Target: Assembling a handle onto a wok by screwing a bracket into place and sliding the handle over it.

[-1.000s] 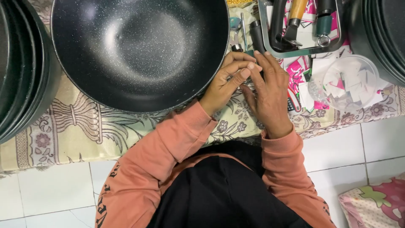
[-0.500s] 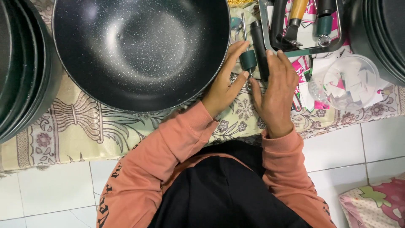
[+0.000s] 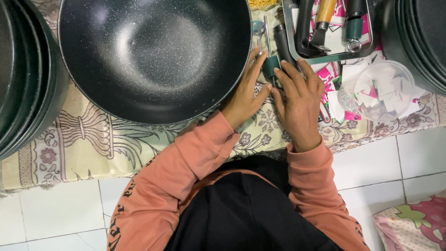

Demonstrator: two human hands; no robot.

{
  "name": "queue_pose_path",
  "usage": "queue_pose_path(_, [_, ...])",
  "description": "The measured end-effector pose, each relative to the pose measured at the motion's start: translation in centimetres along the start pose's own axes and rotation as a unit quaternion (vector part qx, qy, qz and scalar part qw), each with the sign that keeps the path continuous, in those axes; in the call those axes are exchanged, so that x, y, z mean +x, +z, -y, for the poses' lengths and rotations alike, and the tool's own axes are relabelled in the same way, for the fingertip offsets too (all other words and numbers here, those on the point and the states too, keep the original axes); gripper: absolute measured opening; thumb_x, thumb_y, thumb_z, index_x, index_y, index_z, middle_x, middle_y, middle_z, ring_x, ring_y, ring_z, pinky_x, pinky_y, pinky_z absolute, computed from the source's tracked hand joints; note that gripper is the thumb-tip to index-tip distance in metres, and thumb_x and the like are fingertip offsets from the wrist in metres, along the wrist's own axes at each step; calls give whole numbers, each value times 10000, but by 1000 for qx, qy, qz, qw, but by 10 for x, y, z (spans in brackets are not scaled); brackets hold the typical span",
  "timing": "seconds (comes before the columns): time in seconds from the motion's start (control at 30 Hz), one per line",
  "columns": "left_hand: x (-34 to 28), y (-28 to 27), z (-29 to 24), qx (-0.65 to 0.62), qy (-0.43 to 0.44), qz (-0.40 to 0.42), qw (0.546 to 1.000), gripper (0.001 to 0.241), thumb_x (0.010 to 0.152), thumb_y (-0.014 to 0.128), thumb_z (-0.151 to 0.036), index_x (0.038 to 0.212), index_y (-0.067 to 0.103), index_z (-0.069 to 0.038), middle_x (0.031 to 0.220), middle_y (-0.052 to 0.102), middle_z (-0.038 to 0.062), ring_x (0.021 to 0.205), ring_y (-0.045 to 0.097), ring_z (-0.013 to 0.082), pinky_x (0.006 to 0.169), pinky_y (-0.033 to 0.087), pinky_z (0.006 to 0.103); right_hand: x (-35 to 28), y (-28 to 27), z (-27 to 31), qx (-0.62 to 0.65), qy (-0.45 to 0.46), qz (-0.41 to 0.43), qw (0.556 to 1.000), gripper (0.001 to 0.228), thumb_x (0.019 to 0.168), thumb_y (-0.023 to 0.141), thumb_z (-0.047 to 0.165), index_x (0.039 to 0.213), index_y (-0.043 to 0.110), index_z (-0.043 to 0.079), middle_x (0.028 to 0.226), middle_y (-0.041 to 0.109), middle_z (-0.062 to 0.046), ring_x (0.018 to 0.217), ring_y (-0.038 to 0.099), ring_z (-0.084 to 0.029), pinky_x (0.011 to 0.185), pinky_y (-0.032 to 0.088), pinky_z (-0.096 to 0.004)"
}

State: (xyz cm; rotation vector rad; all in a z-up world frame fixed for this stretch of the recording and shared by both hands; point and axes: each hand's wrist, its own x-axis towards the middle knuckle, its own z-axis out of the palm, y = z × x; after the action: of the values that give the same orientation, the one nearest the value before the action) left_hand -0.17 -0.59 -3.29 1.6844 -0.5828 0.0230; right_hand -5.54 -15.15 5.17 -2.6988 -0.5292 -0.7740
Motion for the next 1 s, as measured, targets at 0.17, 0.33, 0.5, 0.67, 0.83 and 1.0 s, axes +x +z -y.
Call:
queue_pose_path(0.17, [0,-1,1,8,17,-6,1000,665,1059,552,-71,1638,232,-142,1726,164,182,1652,140,341,1383,163,536,3,-4,4,-25,21,-46,998,219,1095,636,146,1282,688,45,1317,656,-132,1169,531,-341,910,403,-458])
queue_pose_path(0.33, [1,-5,-3,34,21,-12,999,571,1084,542,-156,1612,324,-152,1700,235,194,1632,206,332,1369,182,551,-3,2,0,-46,66,-95,992,171,1016,704,10,1185,712,36,1100,704,-115,934,593,-287,778,398,-405])
queue_pose_path(0.5, [2,-6,-4,44,30,-21,998,578,1071,553,-116,1601,324,-102,1670,276,167,1606,276,327,1375,219,514,-6,4,-3,-25,58,-74,995,191,1036,748,55,1221,710,26,1220,699,-132,1010,633,-308,853,447,-427])
queue_pose_path(0.67, [1,-3,2,25,23,-17,999,649,1053,575,-32,1622,272,-106,1704,209,149,1636,206,319,1389,200,510,-3,2,-3,15,32,-70,997,210,1020,760,-31,1219,693,-35,1228,679,-198,1053,641,-353,921,486,-463])
queue_pose_path(0.83, [1,-4,1,11,10,-10,1000,673,1056,565,-9,1637,240,-109,1731,169,150,1656,146,310,1397,150,507,-1,0,-1,37,24,-62,997,209,1034,720,-42,1239,679,-37,1241,675,-204,1071,631,-369,932,474,-468])
queue_pose_path(1.0, [2,-6,-2,26,18,2,1000,590,1081,521,-47,1621,289,-99,1727,172,166,1653,140,306,1395,175,495,1,-1,0,33,12,-57,998,178,1060,630,-54,1232,670,-30,1214,645,-210,998,602,-367,864,453,-473])
